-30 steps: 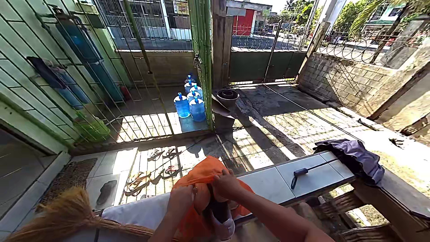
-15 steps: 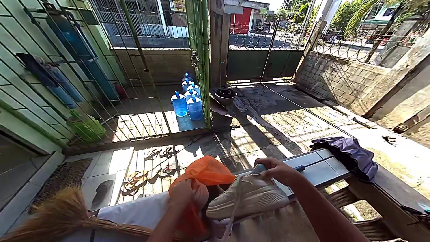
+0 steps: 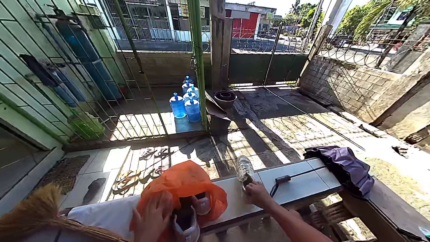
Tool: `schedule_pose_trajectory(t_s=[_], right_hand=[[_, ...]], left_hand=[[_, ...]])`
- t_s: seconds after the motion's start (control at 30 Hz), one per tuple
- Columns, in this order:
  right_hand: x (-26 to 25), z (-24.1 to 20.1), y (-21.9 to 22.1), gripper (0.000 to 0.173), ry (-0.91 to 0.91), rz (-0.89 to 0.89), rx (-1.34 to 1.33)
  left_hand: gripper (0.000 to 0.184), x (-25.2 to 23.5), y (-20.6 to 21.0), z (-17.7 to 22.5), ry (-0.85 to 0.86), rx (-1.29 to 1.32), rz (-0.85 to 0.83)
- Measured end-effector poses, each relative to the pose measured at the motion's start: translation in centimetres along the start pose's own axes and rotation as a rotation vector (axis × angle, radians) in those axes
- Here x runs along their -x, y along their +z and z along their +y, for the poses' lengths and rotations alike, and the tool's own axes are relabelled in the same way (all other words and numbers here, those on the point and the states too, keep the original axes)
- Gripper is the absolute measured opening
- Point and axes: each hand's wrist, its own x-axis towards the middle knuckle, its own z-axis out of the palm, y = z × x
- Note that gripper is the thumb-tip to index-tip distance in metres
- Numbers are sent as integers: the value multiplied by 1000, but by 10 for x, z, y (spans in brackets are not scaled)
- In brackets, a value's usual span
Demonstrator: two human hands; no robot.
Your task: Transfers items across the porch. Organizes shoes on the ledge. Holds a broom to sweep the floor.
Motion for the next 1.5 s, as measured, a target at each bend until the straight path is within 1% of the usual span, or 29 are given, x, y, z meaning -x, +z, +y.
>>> schedule_pose_trajectory(t_s=[0.07,0.1,0.17,0.23,0.3,0.33,0.4,0.47,0.53,0.6,0.67,0.7,0.73,0.77,0.83,0.9,0.97,1.03,1.1,1.17,1.23,1.27,1.33,1.37,1.43,1.47,1.5], right_hand=[[0,23,23,35,45,-100,24],[1,27,23,38,78,-139,21],[0,25,1,42,112,-186,46],[-3,9,-29,41,21,-121,62],[-9,-24,-55,36,-125,-109,5],[-11,-47,-65,34,-206,-145,-62],[-13,-101,-71,37,-390,-229,-198],[-17,-158,-56,41,-570,-363,-262],[-30,-211,-29,45,-693,-468,-224],[-51,-255,-6,53,-698,-492,-144],[-81,-288,7,56,-634,-427,-60],[-96,-301,7,54,-587,-384,-17],[-110,-311,5,57,-534,-353,26],[-125,-319,3,63,-480,-343,65],[-152,-330,3,68,-424,-373,121],[-167,-339,10,55,-445,-414,175],[-165,-350,21,43,-439,-383,233],[-155,-353,28,39,-401,-314,249],[-147,-347,31,37,-372,-252,238],[-145,-338,28,35,-340,-242,185],[-144,-327,11,34,-322,-258,79],[-139,-320,-4,34,-327,-252,-6],[-117,-298,-44,36,-340,-242,-267],[-102,-283,-64,35,-320,-245,-432],[-66,-245,-104,22,-248,-283,-797],[-48,-224,-122,19,-215,-289,-949],[-32,-203,-138,21,-198,-274,-1058]], left_hand=[[61,11,3,5,-102,22,62],[63,14,2,8,-157,30,68],[63,16,0,15,-246,63,63],[64,21,-8,21,-311,93,22],[66,29,-15,23,-352,103,-57],[67,30,-15,21,-363,102,-94],[70,30,-10,17,-367,101,-129],[74,27,-4,10,-360,107,-139],[76,24,-1,5,-325,127,-147],[75,21,-1,-1,-259,155,-151],[66,17,-4,-9,-198,186,-106],[62,15,-8,-15,-188,191,-102],[58,11,-11,-22,-182,190,-103],[57,8,-14,-29,-171,187,-105],[59,3,-17,-40,-147,173,-133],[64,-1,-15,-50,-135,145,-187],[70,-1,-12,-58,-132,107,-238],[73,-3,-8,-63,-96,89,-221],[72,-6,-1,-65,-52,79,-200],[70,-8,5,-66,-25,89,-193],[69,-11,6,-66,-8,80,-201],[70,-13,6,-67,5,74,-194],[72,-15,8,-67,45,66,-188],[71,-15,11,-67,70,73,-158],[70,-14,12,-67,68,119,-154],[70,-13,12,-68,61,141,-167],[67,-13,9,-69,61,160,-171]])
